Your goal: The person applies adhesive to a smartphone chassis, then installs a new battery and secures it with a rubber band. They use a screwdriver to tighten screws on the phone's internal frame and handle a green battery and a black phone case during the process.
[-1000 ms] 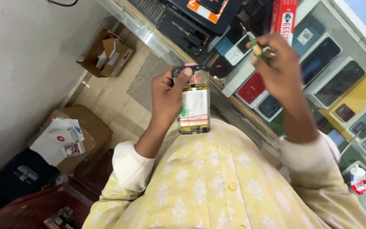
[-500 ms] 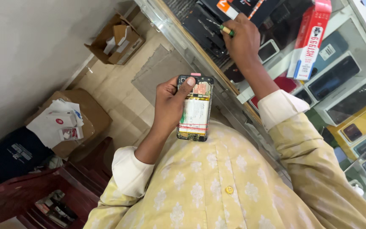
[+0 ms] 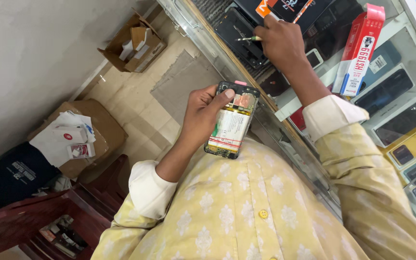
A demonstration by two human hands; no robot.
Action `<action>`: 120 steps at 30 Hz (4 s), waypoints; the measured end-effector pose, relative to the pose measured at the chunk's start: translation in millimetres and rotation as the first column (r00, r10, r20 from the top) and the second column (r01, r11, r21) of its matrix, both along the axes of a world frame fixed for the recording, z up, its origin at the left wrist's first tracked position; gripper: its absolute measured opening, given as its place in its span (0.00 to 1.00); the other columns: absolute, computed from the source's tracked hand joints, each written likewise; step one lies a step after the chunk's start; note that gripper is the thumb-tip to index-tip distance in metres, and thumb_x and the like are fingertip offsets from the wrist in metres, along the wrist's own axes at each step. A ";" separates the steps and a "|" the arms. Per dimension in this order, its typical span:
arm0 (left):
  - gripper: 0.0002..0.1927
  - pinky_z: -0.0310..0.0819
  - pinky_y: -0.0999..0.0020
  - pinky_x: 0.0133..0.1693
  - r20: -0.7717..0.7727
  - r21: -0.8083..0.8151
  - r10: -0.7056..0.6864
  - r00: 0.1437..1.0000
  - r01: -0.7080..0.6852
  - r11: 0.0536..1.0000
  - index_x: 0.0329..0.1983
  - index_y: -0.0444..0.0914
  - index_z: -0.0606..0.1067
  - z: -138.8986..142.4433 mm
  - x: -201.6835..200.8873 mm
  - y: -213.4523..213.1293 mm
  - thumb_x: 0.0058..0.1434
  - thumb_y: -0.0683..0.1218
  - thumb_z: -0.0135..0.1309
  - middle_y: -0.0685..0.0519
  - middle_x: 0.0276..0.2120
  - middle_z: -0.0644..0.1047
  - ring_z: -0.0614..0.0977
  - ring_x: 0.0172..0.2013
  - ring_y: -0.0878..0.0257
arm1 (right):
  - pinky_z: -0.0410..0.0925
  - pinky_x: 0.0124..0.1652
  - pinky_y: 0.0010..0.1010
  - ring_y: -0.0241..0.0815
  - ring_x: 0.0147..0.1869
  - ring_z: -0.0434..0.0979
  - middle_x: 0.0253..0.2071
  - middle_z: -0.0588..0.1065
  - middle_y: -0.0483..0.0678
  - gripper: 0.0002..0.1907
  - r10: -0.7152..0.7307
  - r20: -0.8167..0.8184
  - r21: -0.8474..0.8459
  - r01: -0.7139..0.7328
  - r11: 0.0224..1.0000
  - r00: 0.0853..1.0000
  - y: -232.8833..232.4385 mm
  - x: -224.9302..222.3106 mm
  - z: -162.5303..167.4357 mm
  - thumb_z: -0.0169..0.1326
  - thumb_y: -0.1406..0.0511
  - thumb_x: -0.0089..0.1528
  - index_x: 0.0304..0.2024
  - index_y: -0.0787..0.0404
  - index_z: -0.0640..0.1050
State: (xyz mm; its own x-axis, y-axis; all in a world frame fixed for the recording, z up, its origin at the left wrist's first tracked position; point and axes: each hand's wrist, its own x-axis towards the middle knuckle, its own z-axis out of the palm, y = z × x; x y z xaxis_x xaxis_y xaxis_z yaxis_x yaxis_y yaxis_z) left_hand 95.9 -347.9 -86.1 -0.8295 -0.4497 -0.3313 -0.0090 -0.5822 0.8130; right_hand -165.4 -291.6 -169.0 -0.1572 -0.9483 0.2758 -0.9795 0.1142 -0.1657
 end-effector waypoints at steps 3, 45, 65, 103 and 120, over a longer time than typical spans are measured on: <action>0.16 0.77 0.75 0.36 -0.004 -0.041 -0.042 0.999 0.042 0.998 0.52 0.29 0.79 -0.3 -5.5 -0.2 0.72 0.45 0.50 0.53 0.37 0.84 0.82 0.33 0.72 | 0.69 0.35 0.42 0.52 0.38 0.78 0.37 0.74 0.48 0.09 0.017 0.034 0.035 -0.019 0.999 0.999 -0.1 -0.4 2.0 0.58 0.71 0.59 0.41 0.57 0.78; 0.11 0.62 0.75 0.27 0.122 -0.452 -0.457 0.881 0.459 0.765 0.48 0.36 0.81 35.4 -97.0 88.3 0.71 0.46 0.55 0.61 0.23 0.73 0.67 0.27 0.78 | 0.68 0.39 0.21 0.30 0.38 0.74 0.36 0.77 0.47 0.04 -0.289 0.920 0.098 0.559 0.823 0.264 201.0 63.1 145.5 0.62 0.76 0.65 0.43 0.72 0.81; 0.10 0.74 0.77 0.34 -0.051 -0.386 -0.448 0.893 0.396 0.833 0.48 0.34 0.79 46.9 -110.8 110.9 0.72 0.46 0.53 0.61 0.32 0.82 0.77 0.34 0.79 | 0.62 0.31 0.16 0.23 0.30 0.69 0.32 0.76 0.41 0.16 -0.126 0.976 -0.050 0.747 0.663 0.178 231.6 74.1 177.4 0.45 0.66 0.67 0.52 0.64 0.79; 0.10 0.69 0.72 0.26 0.061 -0.822 -0.256 0.965 0.194 0.536 0.51 0.41 0.81 82.7 -109.7 139.8 0.70 0.48 0.57 0.53 0.25 0.79 0.76 0.21 0.70 | 0.62 0.32 0.25 0.36 0.31 0.71 0.36 0.73 0.48 0.09 -0.685 0.431 -0.082 0.781 0.619 0.588 277.5 129.5 219.6 0.67 0.69 0.66 0.48 0.62 0.83; 0.10 0.72 0.66 0.26 0.157 -0.807 -0.220 0.963 0.254 0.533 0.49 0.42 0.81 68.8 -101.0 135.4 0.69 0.49 0.56 0.50 0.23 0.79 0.81 0.21 0.62 | 0.66 0.37 0.34 0.47 0.38 0.75 0.38 0.72 0.50 0.12 -0.469 0.498 -0.150 0.605 0.782 0.729 262.6 106.0 221.4 0.63 0.63 0.64 0.43 0.63 0.76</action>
